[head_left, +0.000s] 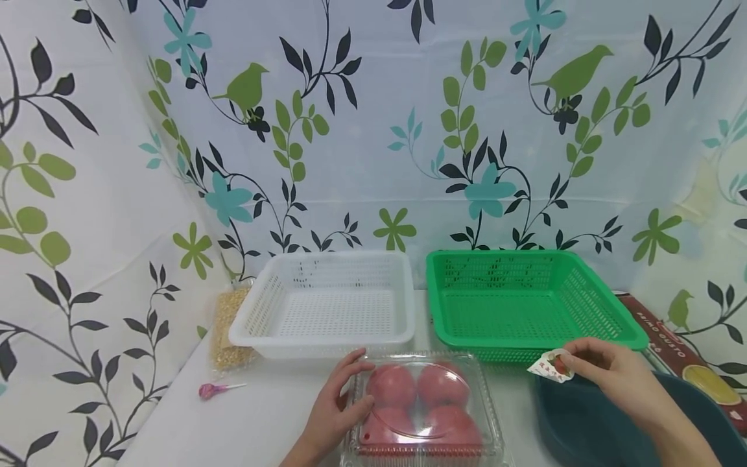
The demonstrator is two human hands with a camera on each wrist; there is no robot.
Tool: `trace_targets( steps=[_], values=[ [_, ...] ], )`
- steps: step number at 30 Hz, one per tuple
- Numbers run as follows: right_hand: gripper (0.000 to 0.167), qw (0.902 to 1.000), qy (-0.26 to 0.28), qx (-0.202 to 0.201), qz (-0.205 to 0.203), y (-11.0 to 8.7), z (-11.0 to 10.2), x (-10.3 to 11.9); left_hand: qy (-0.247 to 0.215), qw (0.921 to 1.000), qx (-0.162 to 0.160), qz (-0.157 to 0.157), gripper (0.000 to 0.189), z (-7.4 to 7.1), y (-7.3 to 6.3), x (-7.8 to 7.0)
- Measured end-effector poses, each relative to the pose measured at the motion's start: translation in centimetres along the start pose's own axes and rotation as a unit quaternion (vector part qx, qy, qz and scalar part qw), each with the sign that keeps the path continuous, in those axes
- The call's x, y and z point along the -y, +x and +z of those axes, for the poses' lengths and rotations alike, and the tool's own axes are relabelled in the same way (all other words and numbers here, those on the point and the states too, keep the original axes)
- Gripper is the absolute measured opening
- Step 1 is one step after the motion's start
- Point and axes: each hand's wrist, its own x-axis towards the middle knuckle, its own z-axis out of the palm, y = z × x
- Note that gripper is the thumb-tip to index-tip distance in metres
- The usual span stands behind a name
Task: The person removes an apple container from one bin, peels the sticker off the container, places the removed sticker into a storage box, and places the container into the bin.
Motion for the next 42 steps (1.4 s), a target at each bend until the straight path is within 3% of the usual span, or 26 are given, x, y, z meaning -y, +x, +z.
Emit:
trace_targets(
  steps=[4, 10, 17, 24, 30, 42],
  values=[
    [0.030, 0.9999, -0.004, 0.012, 0.008, 0.0, -0.6, -0.9, -0.001, 1.0000, 0.000, 0.003, 0.039, -0.1, 0.0, 0.1],
    [0.032, 0.9977, -0.010, 0.063, 0.024, 0.1, -1.9, -2.1, -0.001, 0.9999, 0.000, -0.012, 0.039, -0.1, 0.0, 0.4],
    [0.031, 0.9939, -0.027, 0.097, 0.044, 0.2, -2.2, -3.1, 0.000, 1.0000, 0.008, 0.003, 0.039, -0.2, -0.1, 0.4],
    [0.029, 0.9879, -0.031, 0.152, 0.005, 0.9, -2.6, -4.4, 0.007, 0.9999, 0.006, 0.007, 0.039, -0.1, 0.0, 0.3],
    [0.017, 0.9806, -0.046, 0.187, -0.035, 1.6, -2.5, -5.0, 0.003, 1.0000, 0.003, -0.004, 0.040, -0.1, -0.1, 0.6],
    [0.013, 0.9741, -0.108, 0.197, -0.025, 2.2, -1.6, -5.9, 0.006, 1.0000, 0.002, -0.003, 0.040, -0.1, -0.2, 0.5]
  ],
)
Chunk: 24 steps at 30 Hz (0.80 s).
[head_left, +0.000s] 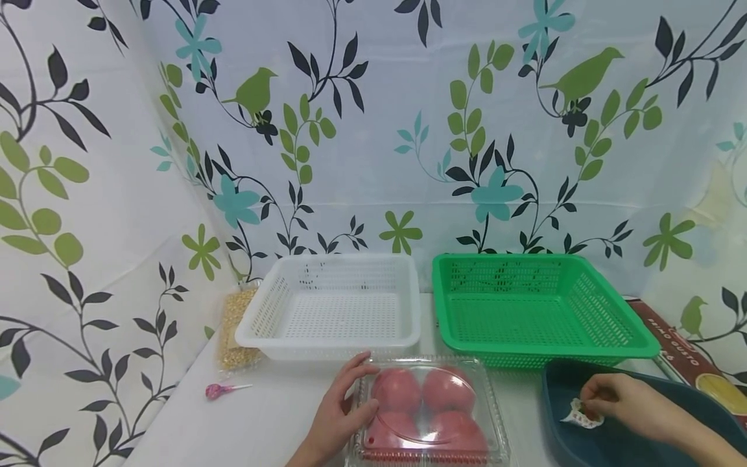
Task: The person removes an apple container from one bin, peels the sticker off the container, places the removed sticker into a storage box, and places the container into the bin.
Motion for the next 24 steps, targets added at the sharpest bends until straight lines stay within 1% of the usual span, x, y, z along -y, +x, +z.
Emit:
trace_targets(
  steps=[3, 5, 9, 11, 15, 18, 22, 24],
  values=[
    [0.016, 0.9998, -0.013, -0.003, 0.015, 0.2, 0.0, -0.1, 0.002, 0.9999, 0.004, 0.009, 0.040, 0.0, 0.0, 0.0],
    [0.019, 0.9993, -0.022, -0.007, 0.028, 0.2, -0.1, -0.1, 0.001, 1.0000, 0.003, 0.008, 0.039, 0.0, 0.0, 0.0],
    [0.023, 0.9988, -0.032, -0.013, 0.035, 0.0, -0.2, 0.1, 0.002, 1.0000, 0.004, 0.006, 0.040, 0.0, 0.0, 0.0],
    [0.025, 0.9989, -0.034, -0.016, 0.030, -0.3, -0.5, 0.3, 0.001, 1.0000, 0.004, 0.004, 0.040, 0.0, 0.0, 0.1],
    [0.029, 0.9989, -0.039, -0.024, -0.004, -0.6, -1.3, 1.1, -0.002, 1.0000, 0.000, -0.008, 0.040, 0.0, 0.0, 0.1],
    [0.033, 0.9984, -0.034, -0.038, -0.024, -0.7, -1.6, 2.2, -0.002, 1.0000, -0.002, -0.008, 0.040, 0.0, 0.0, 0.0],
    [0.037, 0.9970, -0.019, -0.066, -0.034, -0.7, -1.1, 3.9, 0.000, 1.0000, 0.000, 0.001, 0.040, 0.0, 0.1, -0.2],
    [0.040, 0.9963, -0.004, -0.078, -0.035, -0.6, -0.5, 4.8, 0.000, 1.0000, -0.001, -0.002, 0.041, 0.0, 0.1, -0.3]
  ],
)
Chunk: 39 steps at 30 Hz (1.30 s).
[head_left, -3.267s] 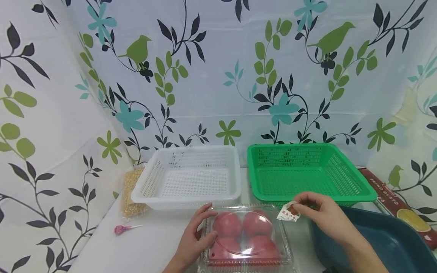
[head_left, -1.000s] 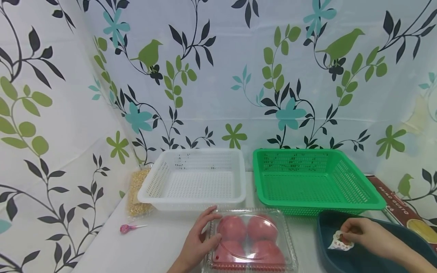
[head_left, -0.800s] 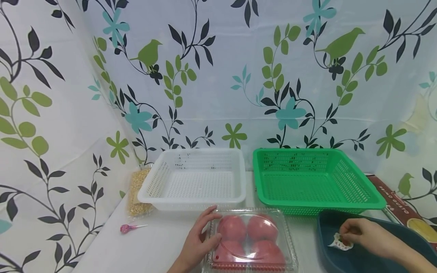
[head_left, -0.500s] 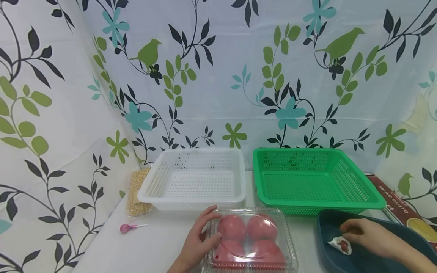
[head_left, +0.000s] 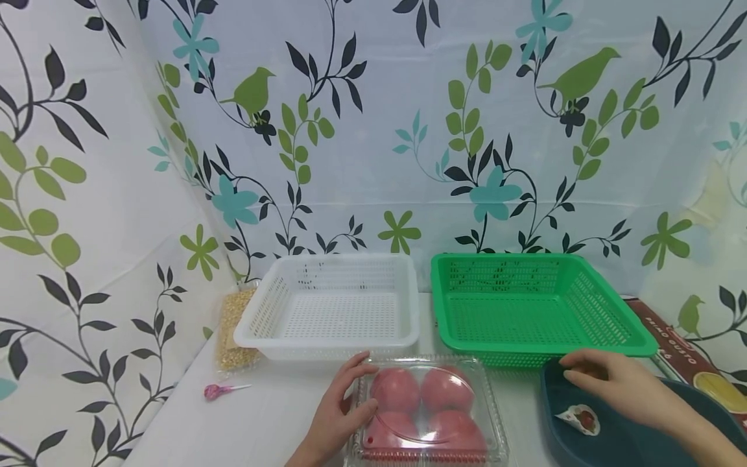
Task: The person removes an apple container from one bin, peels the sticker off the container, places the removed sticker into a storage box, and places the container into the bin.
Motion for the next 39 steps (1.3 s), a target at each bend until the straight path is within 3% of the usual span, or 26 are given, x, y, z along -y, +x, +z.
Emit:
trace_targets(
  steps=[5, 9, 14, 25, 39],
  values=[
    [0.048, 0.9967, 0.076, -0.016, 0.022, 0.2, 2.3, 2.3, 0.002, 1.0000, -0.001, -0.008, 0.040, 0.0, -0.1, 0.1],
    [0.051, 0.9925, 0.105, -0.048, 0.042, 0.4, 4.5, 4.3, 0.000, 1.0000, 0.002, 0.001, 0.041, -0.1, -0.1, 0.2],
    [0.051, 0.9877, 0.137, -0.070, 0.028, 0.9, 7.2, 5.9, -0.002, 1.0000, 0.005, 0.005, 0.041, -0.1, 0.0, 0.2],
    [0.063, 0.9747, 0.197, -0.081, 0.070, 1.8, 10.7, 6.5, 0.006, 0.9999, 0.010, 0.012, 0.041, -0.1, 0.0, 0.3],
    [0.079, 0.9654, 0.220, -0.080, 0.114, 2.7, 13.6, 5.8, 0.011, 0.9999, 0.001, -0.013, 0.044, -0.2, -0.1, 0.3]
  ],
)
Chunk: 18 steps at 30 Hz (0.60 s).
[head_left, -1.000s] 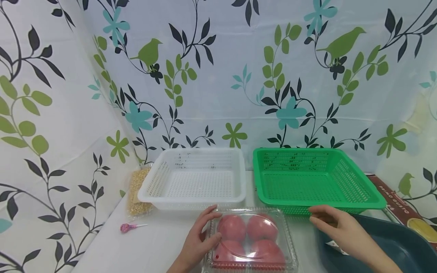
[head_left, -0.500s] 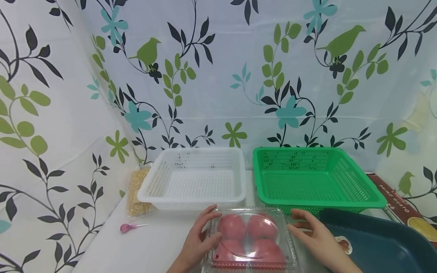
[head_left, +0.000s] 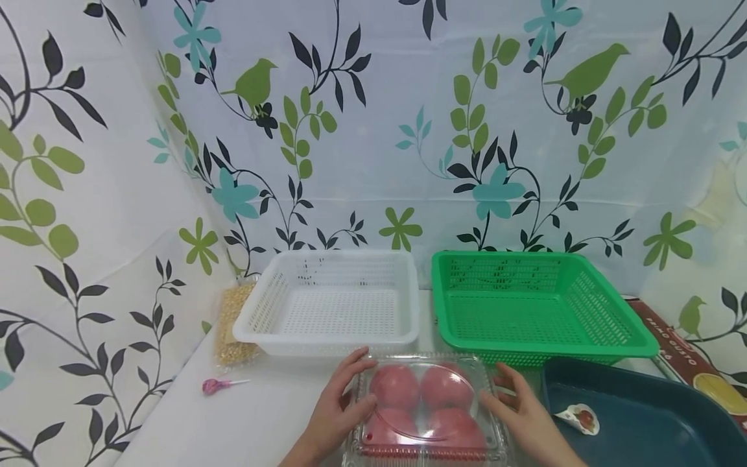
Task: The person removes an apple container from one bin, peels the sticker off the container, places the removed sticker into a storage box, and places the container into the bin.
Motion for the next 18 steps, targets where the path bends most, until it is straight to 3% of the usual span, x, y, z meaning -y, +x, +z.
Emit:
trace_targets(
  steps=[5, 11, 18],
  values=[
    [0.077, 0.9998, 0.012, -0.007, 0.012, 0.1, 0.7, -0.7, 0.003, 1.0000, 0.008, -0.003, 0.052, -0.1, 0.0, 0.0],
    [0.066, 0.9938, 0.110, 0.001, 0.014, -0.1, 1.2, -1.3, 0.003, 0.9992, 0.014, -0.038, 0.058, -0.6, 0.1, 0.2],
    [0.070, 0.9867, 0.146, 0.071, 0.008, 0.2, 1.0, -1.9, 0.003, 0.9966, 0.051, -0.065, 0.059, -1.8, -0.1, 0.5]
  ],
)
